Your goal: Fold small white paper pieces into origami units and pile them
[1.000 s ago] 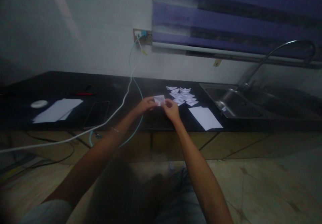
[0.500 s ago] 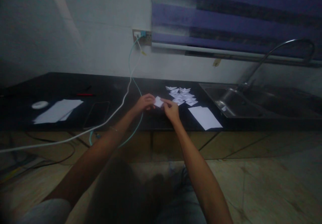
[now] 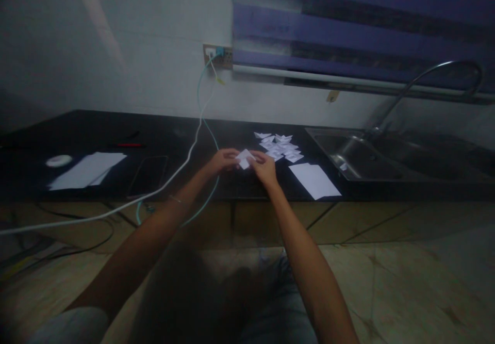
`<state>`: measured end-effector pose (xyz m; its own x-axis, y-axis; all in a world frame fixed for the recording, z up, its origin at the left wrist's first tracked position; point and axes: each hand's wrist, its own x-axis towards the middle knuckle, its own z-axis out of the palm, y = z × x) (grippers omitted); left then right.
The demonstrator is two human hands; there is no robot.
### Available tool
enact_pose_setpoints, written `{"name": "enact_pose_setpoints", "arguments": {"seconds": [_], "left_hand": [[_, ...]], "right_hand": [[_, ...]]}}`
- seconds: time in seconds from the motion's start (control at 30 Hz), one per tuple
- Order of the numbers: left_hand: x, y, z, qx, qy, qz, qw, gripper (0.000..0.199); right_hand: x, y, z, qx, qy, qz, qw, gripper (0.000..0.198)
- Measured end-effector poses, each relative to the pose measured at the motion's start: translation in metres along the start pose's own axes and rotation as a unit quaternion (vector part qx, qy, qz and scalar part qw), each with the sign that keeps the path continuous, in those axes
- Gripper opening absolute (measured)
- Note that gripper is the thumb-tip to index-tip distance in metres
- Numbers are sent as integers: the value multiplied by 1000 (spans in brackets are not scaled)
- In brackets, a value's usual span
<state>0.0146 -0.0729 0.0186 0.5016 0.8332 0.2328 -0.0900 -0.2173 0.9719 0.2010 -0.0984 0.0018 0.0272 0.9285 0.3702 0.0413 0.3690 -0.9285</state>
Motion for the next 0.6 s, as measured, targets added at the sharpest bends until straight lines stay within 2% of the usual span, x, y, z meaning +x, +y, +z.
{"name": "enact_pose_setpoints", "arguments": {"seconds": [0.23,0.4,0.6], "left_hand": [[-2,6,0,47,34,25,998,40],[-2,6,0,13,33,4,999,40],[-2,7,-1,-2,21,2,1000,36]], "right_hand": [[0,-3,0,42,3,47,998,41],[0,-4,0,89,23,67,993,40],[1,-2,-1,87,19,62,994,47]]}}
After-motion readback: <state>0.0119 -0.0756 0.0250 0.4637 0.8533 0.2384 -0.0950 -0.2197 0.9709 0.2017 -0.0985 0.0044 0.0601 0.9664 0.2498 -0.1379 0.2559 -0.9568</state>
